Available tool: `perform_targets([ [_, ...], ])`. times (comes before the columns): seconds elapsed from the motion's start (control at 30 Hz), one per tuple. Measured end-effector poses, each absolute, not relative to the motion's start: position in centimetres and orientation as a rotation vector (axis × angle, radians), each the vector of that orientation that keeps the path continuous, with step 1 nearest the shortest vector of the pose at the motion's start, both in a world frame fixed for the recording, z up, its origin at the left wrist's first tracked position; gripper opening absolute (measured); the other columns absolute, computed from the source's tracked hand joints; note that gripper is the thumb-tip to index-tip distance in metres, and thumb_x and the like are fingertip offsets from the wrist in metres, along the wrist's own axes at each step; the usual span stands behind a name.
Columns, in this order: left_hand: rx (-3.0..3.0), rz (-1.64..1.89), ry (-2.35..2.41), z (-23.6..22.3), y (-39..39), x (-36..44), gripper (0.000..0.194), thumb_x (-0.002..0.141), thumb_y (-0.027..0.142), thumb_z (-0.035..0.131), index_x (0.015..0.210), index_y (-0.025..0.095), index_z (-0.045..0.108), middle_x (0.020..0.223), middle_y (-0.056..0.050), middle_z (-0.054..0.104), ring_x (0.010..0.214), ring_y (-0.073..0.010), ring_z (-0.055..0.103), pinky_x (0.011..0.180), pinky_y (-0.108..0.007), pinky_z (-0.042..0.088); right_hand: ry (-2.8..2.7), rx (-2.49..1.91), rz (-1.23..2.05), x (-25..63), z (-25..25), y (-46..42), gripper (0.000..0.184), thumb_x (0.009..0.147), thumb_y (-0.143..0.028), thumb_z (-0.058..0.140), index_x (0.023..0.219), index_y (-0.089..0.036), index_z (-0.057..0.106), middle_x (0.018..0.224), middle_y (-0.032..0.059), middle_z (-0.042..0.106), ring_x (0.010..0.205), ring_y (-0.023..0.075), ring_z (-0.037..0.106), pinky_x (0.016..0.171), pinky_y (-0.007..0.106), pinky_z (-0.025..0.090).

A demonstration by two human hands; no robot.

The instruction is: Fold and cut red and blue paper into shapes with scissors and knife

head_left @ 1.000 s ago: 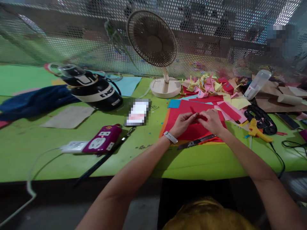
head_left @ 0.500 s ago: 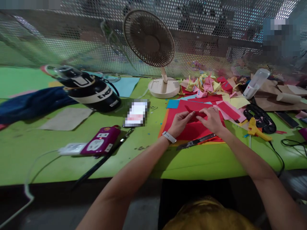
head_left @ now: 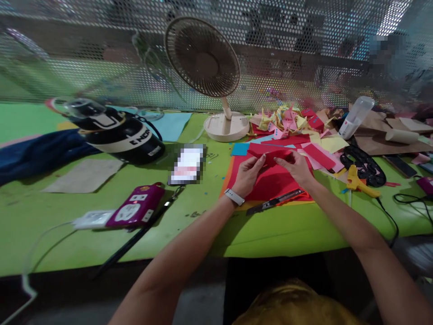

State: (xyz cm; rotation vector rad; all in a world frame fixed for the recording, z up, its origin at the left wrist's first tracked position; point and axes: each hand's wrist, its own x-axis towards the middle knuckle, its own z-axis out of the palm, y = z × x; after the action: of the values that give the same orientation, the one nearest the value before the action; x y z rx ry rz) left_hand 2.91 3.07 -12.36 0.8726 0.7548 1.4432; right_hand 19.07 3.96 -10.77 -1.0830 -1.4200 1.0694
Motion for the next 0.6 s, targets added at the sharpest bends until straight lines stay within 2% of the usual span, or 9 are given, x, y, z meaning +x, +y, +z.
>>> perform_targets([
  [0.13,0.842,1.439,0.758,-12.49,3.02,2.93,0.032,0.058,0.043,0.085,0.072,0.019,0.072,0.079,0.001,0.073,0.073,-0.0112,0.067,0.079,-0.027,0.057,-1.339,-1.065,1.108,19.07,-10.87,3.89,0.033,0.067,-0.047,0.076,0.078,-0.019,0.062,0.076,0.0014,0.066,0.069,0.0146,0.059,0.069,0.030,0.048],
  [0.33,0.859,1.385,0.709,-12.48,3.04,2.87,0.033,0.065,0.043,0.082,0.083,0.017,0.072,0.080,-0.002,0.073,0.076,-0.0155,0.070,0.080,-0.032,0.057,-1.262,-1.009,1.209,18.97,-11.10,4.20,0.032,0.065,-0.043,0.079,0.079,-0.019,0.063,0.076,0.0004,0.067,0.069,0.0137,0.060,0.071,0.030,0.048],
  [0.6,0.890,1.416,0.697,-12.87,3.24,2.74,0.034,0.065,0.041,0.082,0.089,0.019,0.071,0.083,-0.001,0.074,0.070,-0.0126,0.069,0.070,-0.026,0.058,-1.245,-1.044,1.239,18.86,-10.70,4.13,0.034,0.061,-0.043,0.080,0.079,-0.020,0.063,0.074,0.0004,0.068,0.066,0.0137,0.060,0.069,0.030,0.048],
])
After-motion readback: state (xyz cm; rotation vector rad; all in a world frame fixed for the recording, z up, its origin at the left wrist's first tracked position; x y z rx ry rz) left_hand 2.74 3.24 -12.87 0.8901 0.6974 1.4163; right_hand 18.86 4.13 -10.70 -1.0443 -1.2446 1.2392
